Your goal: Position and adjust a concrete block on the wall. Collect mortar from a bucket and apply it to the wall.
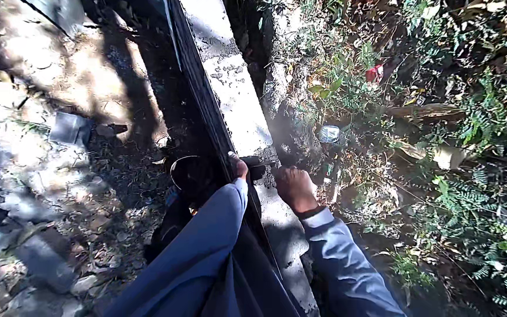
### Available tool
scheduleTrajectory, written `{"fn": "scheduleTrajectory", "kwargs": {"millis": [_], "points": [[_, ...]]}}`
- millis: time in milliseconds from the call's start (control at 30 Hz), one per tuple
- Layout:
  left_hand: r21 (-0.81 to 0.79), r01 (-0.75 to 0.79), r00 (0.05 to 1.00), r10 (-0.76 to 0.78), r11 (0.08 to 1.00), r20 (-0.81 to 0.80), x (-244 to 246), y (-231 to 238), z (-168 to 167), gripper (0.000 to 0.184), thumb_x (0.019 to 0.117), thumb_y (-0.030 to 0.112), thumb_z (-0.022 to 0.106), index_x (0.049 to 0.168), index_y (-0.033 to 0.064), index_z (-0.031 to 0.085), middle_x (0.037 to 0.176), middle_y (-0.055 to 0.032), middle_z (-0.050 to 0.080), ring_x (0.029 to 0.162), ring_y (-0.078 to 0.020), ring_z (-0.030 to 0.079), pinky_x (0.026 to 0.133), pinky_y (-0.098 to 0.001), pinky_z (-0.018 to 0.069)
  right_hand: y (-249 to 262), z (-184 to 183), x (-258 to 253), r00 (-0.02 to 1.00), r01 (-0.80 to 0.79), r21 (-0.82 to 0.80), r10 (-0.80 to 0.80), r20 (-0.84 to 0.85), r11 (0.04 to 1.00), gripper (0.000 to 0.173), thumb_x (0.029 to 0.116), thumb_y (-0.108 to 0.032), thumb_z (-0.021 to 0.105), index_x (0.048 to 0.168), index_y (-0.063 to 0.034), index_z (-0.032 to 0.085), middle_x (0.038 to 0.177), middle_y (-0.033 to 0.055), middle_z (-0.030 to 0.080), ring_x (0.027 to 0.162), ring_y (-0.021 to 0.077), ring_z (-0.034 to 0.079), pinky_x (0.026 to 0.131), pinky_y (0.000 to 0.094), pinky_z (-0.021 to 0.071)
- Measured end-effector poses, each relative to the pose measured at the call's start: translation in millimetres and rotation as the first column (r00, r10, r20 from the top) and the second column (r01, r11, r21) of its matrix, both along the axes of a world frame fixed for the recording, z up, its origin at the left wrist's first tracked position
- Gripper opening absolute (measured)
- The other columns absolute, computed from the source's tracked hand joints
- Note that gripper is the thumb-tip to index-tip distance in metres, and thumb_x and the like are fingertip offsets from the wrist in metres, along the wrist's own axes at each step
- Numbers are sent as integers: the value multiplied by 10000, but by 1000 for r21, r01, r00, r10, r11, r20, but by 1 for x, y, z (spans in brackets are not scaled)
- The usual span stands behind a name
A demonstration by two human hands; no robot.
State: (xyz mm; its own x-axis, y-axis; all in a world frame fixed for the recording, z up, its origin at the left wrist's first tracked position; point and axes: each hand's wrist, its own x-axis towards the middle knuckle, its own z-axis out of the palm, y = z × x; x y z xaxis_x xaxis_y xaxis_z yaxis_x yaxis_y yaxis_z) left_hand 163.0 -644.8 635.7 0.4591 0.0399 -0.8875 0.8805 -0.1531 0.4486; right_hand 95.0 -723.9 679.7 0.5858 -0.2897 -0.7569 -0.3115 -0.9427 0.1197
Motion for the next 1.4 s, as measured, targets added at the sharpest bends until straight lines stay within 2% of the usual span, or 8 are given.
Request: {"fn": "scheduleTrajectory", "kwargs": {"millis": [133,233,333,400,467,733,867,1400], "points": [[217,-45,962,-16,975,273,-37,-14,-102,753,1122,460,91,1434,-94,494,1436,-340,517,1383,-435,478,1153,-560,354,-13,13,6,1000,4,-31,-5,-29,1000,380,1030,-116,485,1382,-134,626,1313,216,652,1228,437,608,955,641,473],[-68,454,873,-459,888,-166,-9,32,-54,489,1140,186,161,1597,19,212,1646,-180,263,1495,-262,306,1192,-417,297,-14,18,0,1000,14,-79,-13,17,997,342,1033,-152,517,1348,-168,651,1250,201,682,1175,431,638,915,633,494],[389,-155,851,-77,908,520,-76,-15,-173,765,1104,531,158,1325,-39,618,1244,-276,662,1132,-355,664,886,-481,566,-11,-27,-6,1000,5,-14,-6,-10,1000,375,1016,-92,510,1371,-128,624,1297,223,656,1226,440,607,970,635,475],[52,38,978,-48,998,204,-47,3,-144,871,1046,647,31,1560,34,375,1577,-230,412,1466,-349,396,1167,-556,352,-10,-12,-8,1000,16,-17,-16,11,1000,387,1024,-109,490,1390,-129,613,1318,218,649,1248,434,597,990,627,466],[-12,-18,1000,18,1000,13,-24,4,-125,884,1034,670,42,1568,43,363,1611,-213,369,1506,-353,328,1199,-577,274,-10,3,-6,998,59,-45,-58,35,997,373,1036,-134,488,1380,-140,632,1317,198,660,1271,414,587,1020,609,445],[-155,-126,991,119,980,-58,-35,8,-121,890,1009,736,103,1601,104,308,1664,-169,270,1537,-326,247,1204,-609,255,-68,-39,-93,895,1,59,-27,446,998,338,1024,-252,544,1303,-146,703,1253,132,714,1197,372,646,1011,589,474],[-150,-82,997,78,985,-27,-39,10,-121,911,992,760,93,1592,120,337,1659,-156,293,1533,-319,262,1199,-606,272,-103,-61,-149,926,-54,142,-3,378,988,357,1065,-281,483,1268,-85,702,1282,164,693,1241,393,618,1058,602,437],[-65,-184,980,188,981,69,-37,-12,-130,871,1034,687,67,1567,71,377,1618,-190,361,1501,-340,327,1191,-589,297,-62,-33,-53,913,-132,14,116,391,991,259,974,-73,559,1176,-60,720,1178,176,706,1142,413,639,974,597,469]]}}
